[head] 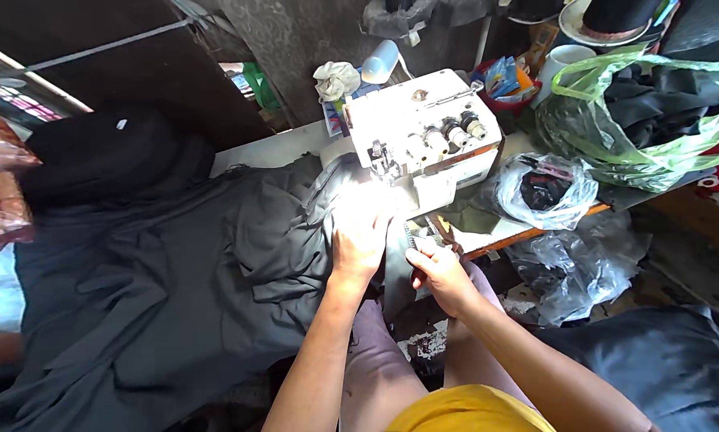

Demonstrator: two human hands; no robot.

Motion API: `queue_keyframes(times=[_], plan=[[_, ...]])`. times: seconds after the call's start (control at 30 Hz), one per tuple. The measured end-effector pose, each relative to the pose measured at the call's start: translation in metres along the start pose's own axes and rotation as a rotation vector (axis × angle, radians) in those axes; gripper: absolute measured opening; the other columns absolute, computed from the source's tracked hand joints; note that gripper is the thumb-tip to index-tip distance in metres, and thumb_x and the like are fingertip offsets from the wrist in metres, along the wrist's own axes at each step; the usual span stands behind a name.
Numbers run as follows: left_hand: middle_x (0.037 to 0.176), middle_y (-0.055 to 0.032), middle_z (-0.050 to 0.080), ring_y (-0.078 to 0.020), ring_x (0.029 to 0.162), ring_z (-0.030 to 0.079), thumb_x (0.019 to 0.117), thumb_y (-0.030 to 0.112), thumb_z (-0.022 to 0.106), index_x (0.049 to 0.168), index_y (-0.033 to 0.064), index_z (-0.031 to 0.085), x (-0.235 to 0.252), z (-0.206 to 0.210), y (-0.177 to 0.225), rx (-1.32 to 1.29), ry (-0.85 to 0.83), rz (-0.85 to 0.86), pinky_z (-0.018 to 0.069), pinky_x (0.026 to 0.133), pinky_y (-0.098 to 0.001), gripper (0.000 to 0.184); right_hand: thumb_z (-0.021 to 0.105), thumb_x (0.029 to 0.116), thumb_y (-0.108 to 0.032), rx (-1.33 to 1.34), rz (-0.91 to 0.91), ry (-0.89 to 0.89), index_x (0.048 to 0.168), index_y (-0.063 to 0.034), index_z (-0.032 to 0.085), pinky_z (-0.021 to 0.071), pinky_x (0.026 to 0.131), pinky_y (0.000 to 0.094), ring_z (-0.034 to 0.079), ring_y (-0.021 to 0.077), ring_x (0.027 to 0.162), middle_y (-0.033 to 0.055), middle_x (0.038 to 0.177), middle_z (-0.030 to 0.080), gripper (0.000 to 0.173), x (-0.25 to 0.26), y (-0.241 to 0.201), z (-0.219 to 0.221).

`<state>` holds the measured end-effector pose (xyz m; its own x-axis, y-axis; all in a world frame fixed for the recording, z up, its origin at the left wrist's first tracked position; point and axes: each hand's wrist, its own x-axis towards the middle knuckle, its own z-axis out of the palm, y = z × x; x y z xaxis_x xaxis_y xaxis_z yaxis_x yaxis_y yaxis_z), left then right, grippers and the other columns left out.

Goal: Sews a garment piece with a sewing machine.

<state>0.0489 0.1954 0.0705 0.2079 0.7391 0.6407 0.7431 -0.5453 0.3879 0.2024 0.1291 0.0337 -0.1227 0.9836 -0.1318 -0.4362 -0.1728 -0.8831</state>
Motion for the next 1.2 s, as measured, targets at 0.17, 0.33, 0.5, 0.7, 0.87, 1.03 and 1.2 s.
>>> queue_keyframes(times=[0.17, 0.33, 0.5, 0.7, 0.87, 1.03, 1.2], plan=[[0.129, -0.0142, 0.069, -0.0334, 0.123, 0.063, 0.1054, 0.029, 0.051, 0.128, 0.0071, 0.071, -0.023, 0.001, 0.008, 0.205, -0.131, -0.032, 0.0484, 0.103, -0.0546, 0.037, 0.05, 0.1058, -0.007, 0.072, 0.01, 0.021, 0.093, 0.0011, 0.061, 0.0528, 0.054, 0.0218, 0.057, 0.0078, 0.053, 0.0041, 0.072, 0.063, 0.018, -0.007, 0.003, 0.001], [0.145, -0.012, 0.06, -0.0351, 0.136, 0.054, 0.1083, 0.03, 0.043, 0.131, 0.0087, 0.069, -0.024, -0.001, 0.009, 0.316, -0.257, 0.012, 0.0407, 0.111, -0.0585, 0.04, 0.049, 0.1054, -0.005, 0.036, 0.014, 0.015, 0.094, 0.0004, 0.059, 0.0555, 0.058, 0.023, 0.061, 0.0084, 0.057, 0.0031, 0.072, 0.063, 0.016, -0.011, 0.001, 0.002], [0.141, -0.0144, 0.062, -0.0364, 0.133, 0.055, 0.1085, 0.031, 0.041, 0.131, 0.0084, 0.068, -0.019, -0.007, 0.001, 0.332, -0.272, 0.09, 0.0399, 0.109, -0.06, 0.042, 0.05, 0.1045, -0.004, 0.024, 0.005, 0.0, 0.092, 0.0003, 0.06, 0.0567, 0.06, 0.0232, 0.062, 0.0084, 0.059, 0.0033, 0.074, 0.064, 0.016, -0.012, -0.001, 0.0], [0.132, -0.0159, 0.065, -0.0388, 0.126, 0.058, 0.1082, 0.031, 0.042, 0.129, 0.0092, 0.068, -0.014, -0.012, 0.0, 0.356, -0.329, 0.09, 0.0428, 0.103, -0.0607, 0.04, 0.052, 0.1041, -0.004, -0.002, -0.003, -0.001, 0.094, 0.0014, 0.061, 0.057, 0.06, 0.0236, 0.062, 0.0094, 0.06, 0.0049, 0.076, 0.064, 0.014, -0.01, -0.002, 0.0], [0.138, -0.0145, 0.062, -0.0394, 0.129, 0.056, 0.106, 0.025, 0.047, 0.132, 0.0129, 0.067, -0.01, -0.015, 0.0, 0.42, -0.417, 0.045, 0.0423, 0.104, -0.0621, 0.035, 0.052, 0.1037, -0.003, -0.013, -0.014, -0.005, 0.096, 0.0021, 0.061, 0.0576, 0.062, 0.0233, 0.063, 0.0095, 0.061, 0.0054, 0.078, 0.064, 0.013, -0.008, -0.003, 0.003], [0.138, -0.0133, 0.062, -0.039, 0.13, 0.054, 0.1036, 0.021, 0.051, 0.127, 0.0145, 0.069, -0.003, -0.016, -0.005, 0.452, -0.447, 0.096, 0.0408, 0.105, -0.0634, 0.031, 0.052, 0.1037, -0.003, -0.023, -0.036, -0.016, 0.092, 0.0007, 0.06, 0.0575, 0.061, 0.0234, 0.062, 0.0095, 0.061, 0.0045, 0.077, 0.063, 0.015, -0.005, -0.005, 0.004], [0.139, -0.014, 0.061, -0.0376, 0.133, 0.053, 0.1046, 0.023, 0.051, 0.128, 0.013, 0.069, -0.001, -0.017, -0.01, 0.463, -0.435, 0.152, 0.0407, 0.108, -0.0609, 0.031, 0.052, 0.1041, -0.004, -0.03, -0.029, -0.008, 0.092, 0.0011, 0.061, 0.0577, 0.062, 0.0235, 0.063, 0.0092, 0.061, 0.0045, 0.076, 0.063, 0.016, -0.003, -0.008, 0.004]])
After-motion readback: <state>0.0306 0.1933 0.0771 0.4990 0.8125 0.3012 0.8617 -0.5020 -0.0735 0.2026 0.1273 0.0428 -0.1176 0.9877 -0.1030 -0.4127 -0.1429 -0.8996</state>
